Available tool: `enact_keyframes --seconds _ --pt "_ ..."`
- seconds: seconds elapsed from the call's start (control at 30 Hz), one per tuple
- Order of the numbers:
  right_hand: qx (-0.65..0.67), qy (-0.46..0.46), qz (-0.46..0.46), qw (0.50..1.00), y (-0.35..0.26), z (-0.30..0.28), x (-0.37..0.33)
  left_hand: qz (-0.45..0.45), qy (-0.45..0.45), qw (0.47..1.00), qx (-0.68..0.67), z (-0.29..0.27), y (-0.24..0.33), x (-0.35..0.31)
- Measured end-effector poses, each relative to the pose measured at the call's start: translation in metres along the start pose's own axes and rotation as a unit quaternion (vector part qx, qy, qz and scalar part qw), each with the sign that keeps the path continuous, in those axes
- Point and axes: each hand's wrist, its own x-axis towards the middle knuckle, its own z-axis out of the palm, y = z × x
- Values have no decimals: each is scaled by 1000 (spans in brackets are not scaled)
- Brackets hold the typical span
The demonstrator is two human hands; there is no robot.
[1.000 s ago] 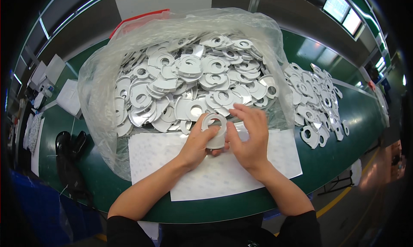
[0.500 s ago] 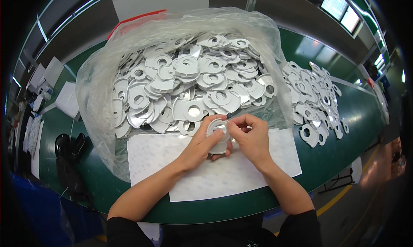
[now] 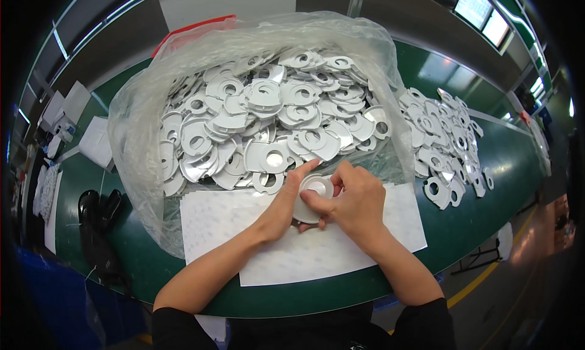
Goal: Apply circular adhesive stickers to small plastic components.
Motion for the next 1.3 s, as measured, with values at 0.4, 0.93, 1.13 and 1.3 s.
enact_keyframes --seconds 0.4,0.93,1.13,1.3 --pt "169 -117 59 977 7 -14 4 -56 24 990 -130 -4 6 4" --pt "519 78 244 815 60 -25 32 117 64 991 29 -17 29 4" --pt "578 330 277 693 78 -39 46 245 190 717 624 -36 54 -3" --pt "431 158 142 877 52 -23 36 221 151 659 703 -46 42 -2"
